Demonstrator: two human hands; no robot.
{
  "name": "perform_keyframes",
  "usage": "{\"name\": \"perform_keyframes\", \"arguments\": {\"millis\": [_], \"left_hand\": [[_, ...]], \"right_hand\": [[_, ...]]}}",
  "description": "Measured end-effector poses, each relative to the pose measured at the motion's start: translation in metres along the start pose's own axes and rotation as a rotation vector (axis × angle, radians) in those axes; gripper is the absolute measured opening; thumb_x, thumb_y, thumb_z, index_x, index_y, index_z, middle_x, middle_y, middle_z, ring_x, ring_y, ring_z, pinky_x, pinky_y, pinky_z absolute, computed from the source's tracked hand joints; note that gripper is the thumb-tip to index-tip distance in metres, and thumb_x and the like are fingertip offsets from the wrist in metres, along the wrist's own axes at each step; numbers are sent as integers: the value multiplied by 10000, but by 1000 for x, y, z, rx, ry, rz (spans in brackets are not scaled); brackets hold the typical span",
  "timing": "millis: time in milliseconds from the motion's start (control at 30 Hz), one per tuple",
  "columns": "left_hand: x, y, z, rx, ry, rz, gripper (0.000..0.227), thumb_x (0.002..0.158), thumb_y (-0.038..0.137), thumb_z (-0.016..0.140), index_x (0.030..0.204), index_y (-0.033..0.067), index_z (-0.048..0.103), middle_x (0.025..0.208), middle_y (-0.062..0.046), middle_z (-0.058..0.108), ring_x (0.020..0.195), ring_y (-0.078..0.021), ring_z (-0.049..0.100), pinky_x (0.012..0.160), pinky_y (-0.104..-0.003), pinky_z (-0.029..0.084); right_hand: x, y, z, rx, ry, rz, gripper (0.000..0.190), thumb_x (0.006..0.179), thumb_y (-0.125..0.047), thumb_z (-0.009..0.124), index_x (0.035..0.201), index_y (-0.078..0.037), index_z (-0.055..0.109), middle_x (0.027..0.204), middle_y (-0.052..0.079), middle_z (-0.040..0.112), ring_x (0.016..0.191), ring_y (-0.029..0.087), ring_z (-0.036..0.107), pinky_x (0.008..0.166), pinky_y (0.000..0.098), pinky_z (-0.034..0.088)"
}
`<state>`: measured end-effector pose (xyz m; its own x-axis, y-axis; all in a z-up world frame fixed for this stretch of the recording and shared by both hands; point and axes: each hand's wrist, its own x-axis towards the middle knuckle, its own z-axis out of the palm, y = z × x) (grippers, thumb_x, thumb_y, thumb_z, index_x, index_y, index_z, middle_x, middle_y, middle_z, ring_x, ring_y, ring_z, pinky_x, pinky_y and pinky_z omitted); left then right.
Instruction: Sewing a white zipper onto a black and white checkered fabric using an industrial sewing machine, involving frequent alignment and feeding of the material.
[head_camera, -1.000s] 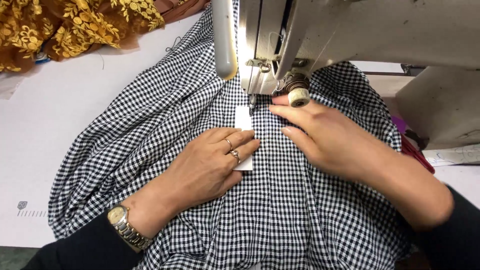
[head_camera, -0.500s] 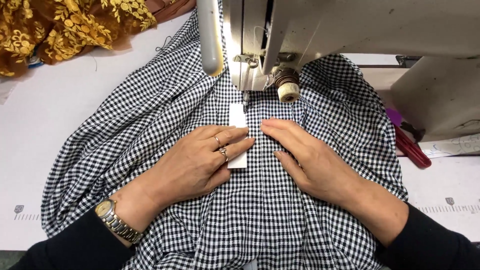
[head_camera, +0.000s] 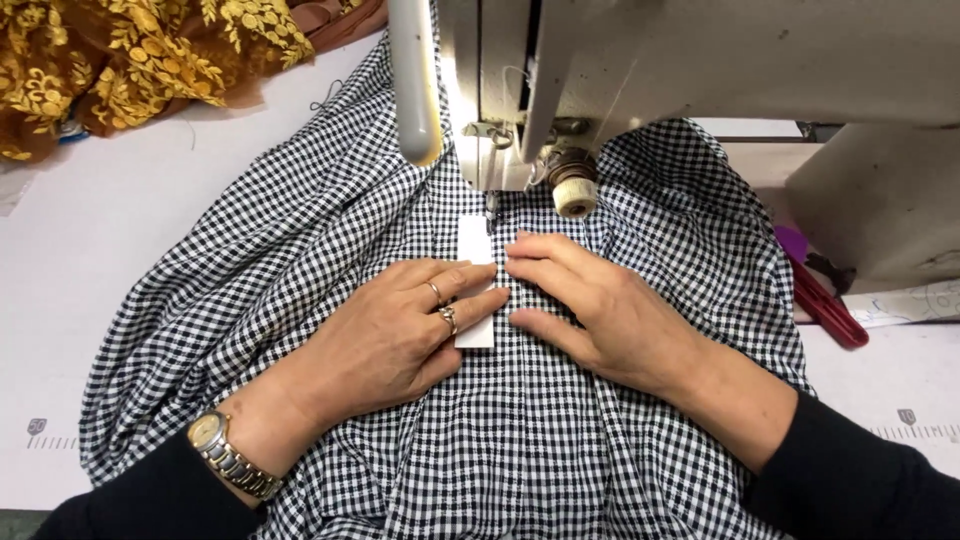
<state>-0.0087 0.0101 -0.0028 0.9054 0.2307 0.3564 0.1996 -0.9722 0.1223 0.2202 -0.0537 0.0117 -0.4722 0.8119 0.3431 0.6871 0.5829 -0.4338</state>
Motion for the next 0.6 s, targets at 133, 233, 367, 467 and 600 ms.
{"name": "perform_keyframes", "arguments": {"millis": [133, 233, 367, 467, 600], "left_hand": [[-4, 1, 2, 20, 3, 4, 541, 828, 208, 635, 1332, 53, 515, 1346, -147, 543, 1203, -310, 507, 977, -458, 429], [-5, 4, 2, 40, 108, 16, 416, 767, 85, 696, 1151, -47, 603, 1194, -194, 627, 1095, -342, 597, 982, -439, 487], [-5, 7, 3, 95, 255, 74, 209, 850, 17, 686, 1034, -76, 651, 1061, -195, 673, 961, -321, 665, 850, -383, 579], [-4, 7, 3, 119, 307, 101, 124, 879, -13, 667, 979, -87, 661, 1007, -196, 684, 913, -317, 679, 807, -383, 600], [-1, 9, 0, 172, 337, 135, 46, 888, -55, 657, 920, -88, 669, 943, -195, 694, 854, -299, 681, 802, -374, 610]], "right_hand": [[-1, 3, 4, 20, -14, -6, 467, 823, -228, 715, 1188, 20, 561, 1256, 180, 558, 1245, 326, 534, 998, 410, 481], [1, 3, 4, 14, -13, -10, 464, 813, -225, 723, 1170, 27, 568, 1235, 169, 571, 1257, 334, 525, 1014, 417, 471], [1, 3, 4, 27, -12, -10, 456, 810, -216, 725, 1160, 31, 570, 1225, 166, 573, 1256, 335, 526, 1025, 412, 467], [2, 3, 5, 25, 0, -21, 448, 808, -215, 728, 1151, 28, 573, 1216, 163, 577, 1250, 333, 532, 1023, 410, 471], [1, 3, 5, 26, -2, -21, 448, 809, -217, 727, 1151, 27, 571, 1212, 163, 575, 1248, 332, 534, 1023, 409, 472]]}}
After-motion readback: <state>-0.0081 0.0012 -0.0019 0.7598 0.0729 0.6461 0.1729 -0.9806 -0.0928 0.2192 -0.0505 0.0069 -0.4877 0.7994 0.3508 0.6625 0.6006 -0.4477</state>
